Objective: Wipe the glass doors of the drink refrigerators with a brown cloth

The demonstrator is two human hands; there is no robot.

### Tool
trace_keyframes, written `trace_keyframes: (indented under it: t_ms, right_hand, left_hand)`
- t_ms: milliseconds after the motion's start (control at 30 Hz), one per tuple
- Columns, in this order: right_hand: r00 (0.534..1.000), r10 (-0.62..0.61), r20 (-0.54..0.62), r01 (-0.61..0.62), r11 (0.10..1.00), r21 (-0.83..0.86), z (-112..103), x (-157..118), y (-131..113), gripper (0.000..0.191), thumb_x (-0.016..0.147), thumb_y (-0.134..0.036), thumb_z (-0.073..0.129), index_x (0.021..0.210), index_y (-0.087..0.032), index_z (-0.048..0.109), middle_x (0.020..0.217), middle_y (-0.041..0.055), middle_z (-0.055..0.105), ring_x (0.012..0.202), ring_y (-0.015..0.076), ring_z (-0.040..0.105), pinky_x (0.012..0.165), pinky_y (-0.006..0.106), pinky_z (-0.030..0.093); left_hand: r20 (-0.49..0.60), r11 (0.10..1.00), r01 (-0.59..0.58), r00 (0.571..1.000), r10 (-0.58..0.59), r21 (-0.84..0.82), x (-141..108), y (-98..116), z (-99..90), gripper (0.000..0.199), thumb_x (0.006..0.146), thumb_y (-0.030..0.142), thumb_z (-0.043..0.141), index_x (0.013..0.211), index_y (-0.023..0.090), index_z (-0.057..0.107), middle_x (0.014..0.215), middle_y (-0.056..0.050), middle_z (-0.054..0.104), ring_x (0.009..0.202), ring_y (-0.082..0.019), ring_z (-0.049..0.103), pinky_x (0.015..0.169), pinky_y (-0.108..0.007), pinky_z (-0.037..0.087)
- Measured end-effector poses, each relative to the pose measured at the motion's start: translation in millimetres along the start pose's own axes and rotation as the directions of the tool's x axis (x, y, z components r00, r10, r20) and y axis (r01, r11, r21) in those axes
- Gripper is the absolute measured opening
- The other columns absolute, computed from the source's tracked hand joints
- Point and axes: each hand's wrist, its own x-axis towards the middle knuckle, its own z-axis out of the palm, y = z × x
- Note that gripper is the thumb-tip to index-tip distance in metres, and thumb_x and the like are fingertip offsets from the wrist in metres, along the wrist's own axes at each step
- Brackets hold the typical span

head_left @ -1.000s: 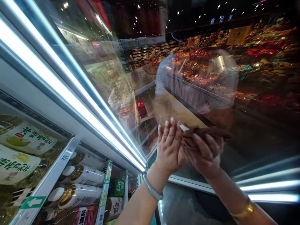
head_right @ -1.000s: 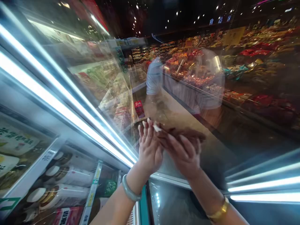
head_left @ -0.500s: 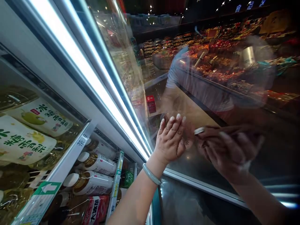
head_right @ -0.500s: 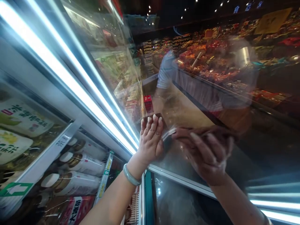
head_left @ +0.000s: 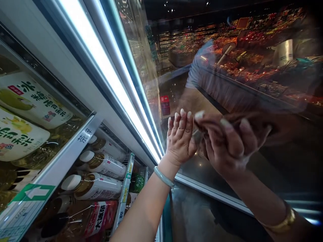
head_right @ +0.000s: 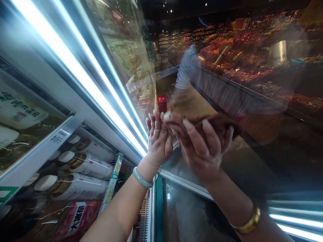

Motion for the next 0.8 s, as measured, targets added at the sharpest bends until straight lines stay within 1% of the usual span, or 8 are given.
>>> trace_keyframes:
  t_ms: [67, 133, 300, 400, 467, 567, 667, 800]
  right_hand:
    - [0.997, 0.043, -0.058, -0.044, 0.999, -0.014, 18.9, 27.0, -16.0, 0.045, 0.092, -0.027, 0.073, 0.137, -0.028, 0.067, 0.139, 0.0067, 0.070, 0.155, 0.0318, 0.038, 0.130, 0.060, 0.027]
    - [1.000, 0.024, -0.017, -0.024, 0.999, 0.027, 34.9, 37.5, -35.3, 0.041, 0.098, -0.027, 0.064, 0.139, -0.031, 0.066, 0.139, 0.0019, 0.070, 0.154, 0.0275, 0.042, 0.132, 0.059, 0.021]
    - [0.961, -0.188, 0.204, 0.155, 0.973, 0.168, 25.9, -24.3, -46.3, 0.034, 0.101, -0.020, 0.058, 0.129, -0.032, 0.072, 0.135, -0.0047, 0.073, 0.152, 0.0142, 0.041, 0.137, 0.046, 0.008]
    - [0.954, -0.164, 0.250, 0.135, 0.982, 0.132, 7.5, -49.7, -26.8, 0.030, 0.097, -0.022, 0.066, 0.126, -0.030, 0.073, 0.132, -0.0014, 0.075, 0.156, 0.0182, 0.038, 0.136, 0.051, 0.011]
    - [0.983, -0.085, 0.163, 0.077, 0.995, 0.055, 7.1, -40.9, -21.8, 0.035, 0.091, -0.026, 0.076, 0.126, -0.026, 0.073, 0.130, 0.0033, 0.076, 0.158, 0.0232, 0.035, 0.135, 0.056, 0.015]
    - [0.999, -0.025, 0.037, 0.024, 0.999, 0.022, 26.0, -16.1, -39.5, 0.037, 0.092, -0.029, 0.074, 0.129, -0.023, 0.071, 0.131, 0.0056, 0.075, 0.157, 0.0243, 0.036, 0.134, 0.057, 0.015]
    - [0.986, -0.065, 0.153, 0.052, 0.995, 0.087, 40.8, -21.1, -63.9, 0.031, 0.101, -0.024, 0.060, 0.130, -0.028, 0.070, 0.135, -0.0039, 0.073, 0.152, 0.0153, 0.041, 0.137, 0.046, 0.009]
    - [0.935, -0.179, 0.306, 0.140, 0.979, 0.145, 20.2, -68.7, -53.9, 0.030, 0.102, -0.023, 0.058, 0.126, -0.035, 0.072, 0.137, -0.0077, 0.072, 0.151, 0.0130, 0.043, 0.137, 0.044, 0.007]
  left_hand:
    - [-0.017, 1.000, 0.006, 1.000, -0.006, 0.016, -2.2, -11.0, -0.9, 0.074, 0.105, 0.027, 0.036, 0.171, 0.023, 0.003, 0.178, -0.002, 0.002, 0.165, -0.024, 0.004, 0.137, -0.047, 0.009]
    - [-0.039, 0.996, 0.073, 0.997, -0.071, 0.055, -7.7, -28.0, -4.2, 0.072, 0.106, 0.029, 0.034, 0.171, 0.024, 0.002, 0.178, -0.002, 0.001, 0.165, -0.025, 0.002, 0.137, -0.050, 0.007]
    - [-0.031, 0.986, 0.118, 0.993, -0.115, 0.121, -33.0, -59.2, -7.7, 0.070, 0.108, 0.031, 0.030, 0.171, 0.019, 0.001, 0.178, -0.008, 0.000, 0.165, -0.026, 0.000, 0.136, -0.050, 0.011]
    - [0.030, 0.990, 0.076, 0.996, -0.080, 0.122, -45.2, -55.5, -2.8, 0.075, 0.105, 0.031, 0.033, 0.170, 0.015, 0.000, 0.178, -0.012, 0.002, 0.165, -0.029, 0.003, 0.135, -0.054, 0.014]
    - [0.049, 0.993, 0.054, 0.997, -0.060, 0.105, -49.5, -51.4, 1.2, 0.076, 0.103, 0.027, 0.033, 0.170, 0.016, 0.001, 0.178, -0.011, 0.005, 0.165, -0.030, 0.005, 0.135, -0.055, 0.016]
    - [0.032, 0.995, 0.051, 0.998, -0.054, 0.086, -57.9, -52.0, 7.4, 0.075, 0.103, 0.027, 0.035, 0.171, 0.018, 0.003, 0.179, -0.011, 0.007, 0.165, -0.030, 0.007, 0.135, -0.056, 0.016]
    - [0.004, 0.994, 0.055, 0.998, -0.055, 0.089, -77.3, -54.7, 13.0, 0.074, 0.105, 0.033, 0.041, 0.170, 0.016, 0.009, 0.179, -0.011, 0.005, 0.165, -0.032, 0.005, 0.136, -0.055, 0.014]
    - [0.058, 0.993, 0.109, 0.992, -0.112, 0.041, -102.1, -42.8, 13.2, 0.070, 0.107, 0.036, 0.034, 0.170, 0.012, 0.013, 0.179, -0.013, 0.009, 0.165, -0.031, 0.006, 0.136, -0.054, 0.016]
